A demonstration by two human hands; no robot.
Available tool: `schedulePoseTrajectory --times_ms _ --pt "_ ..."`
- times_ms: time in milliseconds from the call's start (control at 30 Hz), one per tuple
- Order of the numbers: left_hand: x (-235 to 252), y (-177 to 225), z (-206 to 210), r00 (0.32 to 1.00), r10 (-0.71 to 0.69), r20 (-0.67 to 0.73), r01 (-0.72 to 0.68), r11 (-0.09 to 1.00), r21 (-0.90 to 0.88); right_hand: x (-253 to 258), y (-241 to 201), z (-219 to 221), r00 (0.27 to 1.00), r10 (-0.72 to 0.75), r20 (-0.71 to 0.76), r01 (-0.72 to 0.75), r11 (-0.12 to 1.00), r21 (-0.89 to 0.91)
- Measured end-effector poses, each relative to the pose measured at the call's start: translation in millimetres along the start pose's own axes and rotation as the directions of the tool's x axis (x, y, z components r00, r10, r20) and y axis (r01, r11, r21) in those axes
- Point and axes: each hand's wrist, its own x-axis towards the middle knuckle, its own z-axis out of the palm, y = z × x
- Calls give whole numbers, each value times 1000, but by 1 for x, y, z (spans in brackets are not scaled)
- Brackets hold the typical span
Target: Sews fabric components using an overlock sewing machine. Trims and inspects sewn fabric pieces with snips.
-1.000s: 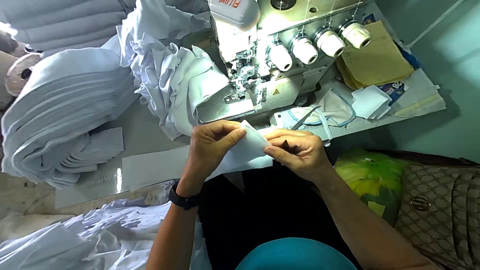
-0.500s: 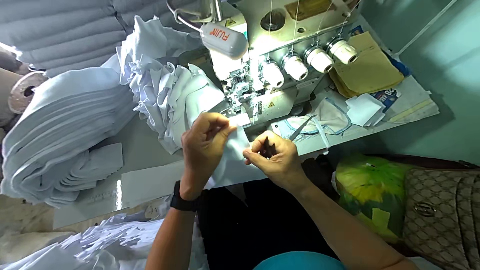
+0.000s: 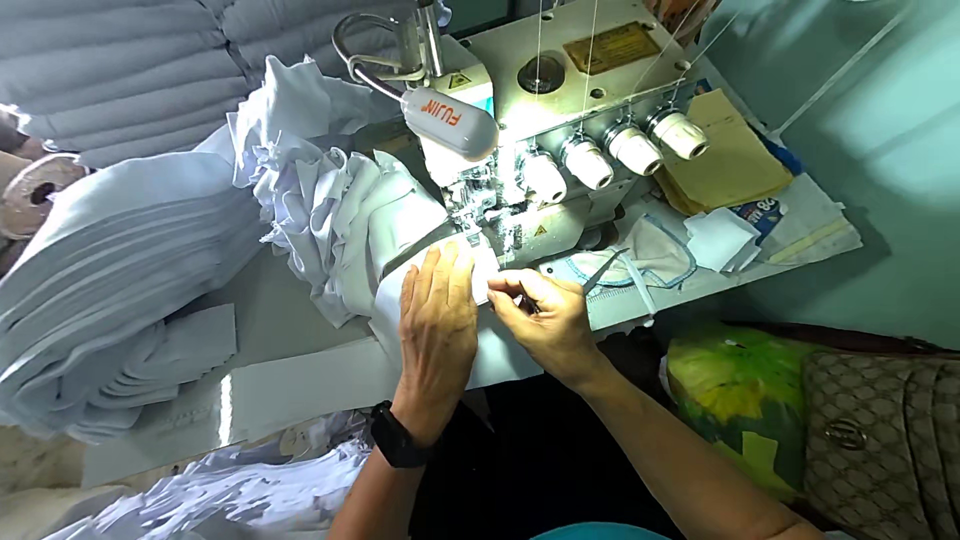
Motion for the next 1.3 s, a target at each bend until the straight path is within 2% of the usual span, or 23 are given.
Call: schedulePoseTrajectory --times_ms 133,267,300,400,433,500,567,667,767,833,900,967,1033,1067,1100,1167,1200,1233,1300 --pt "23 -20 -13 994 5 111 12 989 -150 16 2 2 999 -43 -3 42 985 -165" --pt "47 -44 -24 977 -24 210 69 976 -208 25 2 5 996 -89 -17 78 940 -333" --pt "53 -53 -24 978 -16 210 68 968 -240 24 1 5 995 -96 -8 88 947 -309" --pt "62 -87 -21 986 -19 164 81 921 -382 4 5 3 994 -84 69 88 995 -52" --pt "58 -97 -17 992 -33 123 80 911 -404 -5 8 -4 991 -59 118 62 998 -21" --pt "45 -111 -14 994 -104 16 103 935 -339 -17 16 -26 988 26 151 -14 997 -79" --pt "33 -105 -23 966 -253 -43 235 938 -255 -21 24 -59 985 145 95 -127 976 -175" --pt "13 -116 -27 849 -528 -25 500 817 -287 -12 34 -114 940 293 -172 -337 868 -363" --pt "9 -131 -12 750 -655 91 645 694 -320 0 49 -164 821 448 -354 -571 645 -508" --pt "16 -138 -9 716 -684 138 691 669 -274 6 60 -182 703 562 -435 -707 493 -507" --pt "24 -151 -16 704 -695 144 710 681 -181 5 75 -189 624 635 -456 -773 415 -479" --pt "29 -174 -28 717 -686 122 697 708 -112 1 87 -189 610 652 -451 -783 411 -467" --pt "30 -194 -42 759 -646 79 651 757 -67 -2 86 -187 636 610 -472 -770 459 -443" --pt "34 -189 -51 790 -607 88 612 790 -46 -5 84 -185 663 571 -485 -749 514 -419" --pt "47 -167 -59 785 -609 113 615 789 -19 -6 81 -184 691 539 -482 -721 561 -407" --pt "88 -116 -54 575 -804 153 804 590 77 -6 73 -185 748 543 -382 -663 592 -457" --pt "80 -137 -55 741 -628 238 638 769 45 -5 68 -188 757 581 -299 -643 577 -505" --pt "71 -158 -55 837 -481 261 512 857 -60 -3 62 -189 743 626 -237 -634 547 -546" --pt "58 -163 -64 866 -398 304 452 882 -132 -1 43 -187 773 601 -205 -586 551 -595"
